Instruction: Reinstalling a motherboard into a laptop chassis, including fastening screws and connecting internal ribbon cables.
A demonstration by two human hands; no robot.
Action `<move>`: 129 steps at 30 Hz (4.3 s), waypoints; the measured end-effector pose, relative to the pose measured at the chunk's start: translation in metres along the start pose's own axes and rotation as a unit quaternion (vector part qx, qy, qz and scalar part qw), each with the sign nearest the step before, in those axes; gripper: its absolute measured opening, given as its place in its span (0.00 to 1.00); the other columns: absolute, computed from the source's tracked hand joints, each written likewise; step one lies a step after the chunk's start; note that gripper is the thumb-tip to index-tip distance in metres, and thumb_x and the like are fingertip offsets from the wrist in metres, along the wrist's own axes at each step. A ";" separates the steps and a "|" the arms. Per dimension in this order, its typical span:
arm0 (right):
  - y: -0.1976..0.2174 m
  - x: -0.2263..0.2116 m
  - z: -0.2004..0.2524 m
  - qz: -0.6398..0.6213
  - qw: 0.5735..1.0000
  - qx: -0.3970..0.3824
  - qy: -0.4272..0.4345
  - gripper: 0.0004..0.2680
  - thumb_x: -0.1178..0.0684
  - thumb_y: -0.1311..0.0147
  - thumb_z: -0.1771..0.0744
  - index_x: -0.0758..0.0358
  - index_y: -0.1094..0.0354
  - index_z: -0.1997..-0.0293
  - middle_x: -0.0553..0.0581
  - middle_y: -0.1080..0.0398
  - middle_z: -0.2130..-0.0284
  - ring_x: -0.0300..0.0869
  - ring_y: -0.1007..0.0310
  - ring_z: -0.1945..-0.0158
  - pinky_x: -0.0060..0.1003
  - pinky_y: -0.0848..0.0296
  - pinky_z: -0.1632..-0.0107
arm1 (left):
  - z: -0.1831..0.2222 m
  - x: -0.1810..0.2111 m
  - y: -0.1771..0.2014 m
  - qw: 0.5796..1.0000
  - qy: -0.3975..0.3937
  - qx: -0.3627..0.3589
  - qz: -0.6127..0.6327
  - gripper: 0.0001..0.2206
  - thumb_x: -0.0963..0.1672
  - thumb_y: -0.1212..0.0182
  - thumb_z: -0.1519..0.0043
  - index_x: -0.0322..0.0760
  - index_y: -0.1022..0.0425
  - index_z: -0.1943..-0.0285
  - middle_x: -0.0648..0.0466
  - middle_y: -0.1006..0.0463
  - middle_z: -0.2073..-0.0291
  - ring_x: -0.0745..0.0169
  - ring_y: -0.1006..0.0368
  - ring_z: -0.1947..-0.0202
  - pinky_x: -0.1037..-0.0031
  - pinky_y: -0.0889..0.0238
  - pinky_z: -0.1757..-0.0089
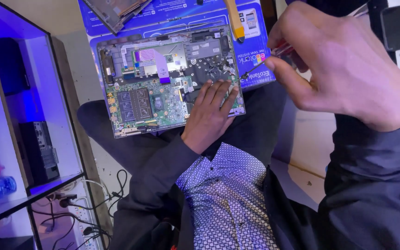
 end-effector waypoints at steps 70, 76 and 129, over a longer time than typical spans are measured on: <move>-0.160 -0.002 0.121 -0.624 0.653 0.425 0.059 0.05 0.56 0.51 0.33 0.53 0.43 0.56 0.52 0.26 0.68 0.43 0.23 0.62 0.33 0.19 0.58 | 0.025 0.028 0.047 0.668 0.209 0.235 0.675 0.12 0.34 0.39 0.36 0.34 0.37 0.49 0.43 0.21 0.55 0.58 0.22 0.57 0.71 0.26 0.51; -0.162 -0.002 0.123 -0.624 0.652 0.424 0.080 0.04 0.53 0.51 0.34 0.53 0.41 0.59 0.53 0.25 0.70 0.44 0.23 0.63 0.36 0.20 0.57 | 0.025 0.030 0.047 0.660 0.223 0.234 0.678 0.12 0.34 0.40 0.36 0.33 0.37 0.49 0.42 0.22 0.55 0.58 0.22 0.56 0.69 0.25 0.50; -0.196 0.030 0.188 -0.576 0.604 0.500 -0.230 0.10 0.44 0.50 0.25 0.49 0.42 0.39 0.52 0.30 0.61 0.35 0.30 0.68 0.28 0.24 0.64 | 0.031 0.015 0.036 0.862 0.219 0.162 0.427 0.05 0.37 0.56 0.38 0.34 0.39 0.56 0.47 0.26 0.63 0.59 0.32 0.62 0.68 0.35 0.55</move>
Point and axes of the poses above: each hand's wrist, its own z-axis away from the middle knuckle, its own y-axis out of the back of the hand, x = y × z, the point moved 2 cm from there along -z, towards the middle knuckle
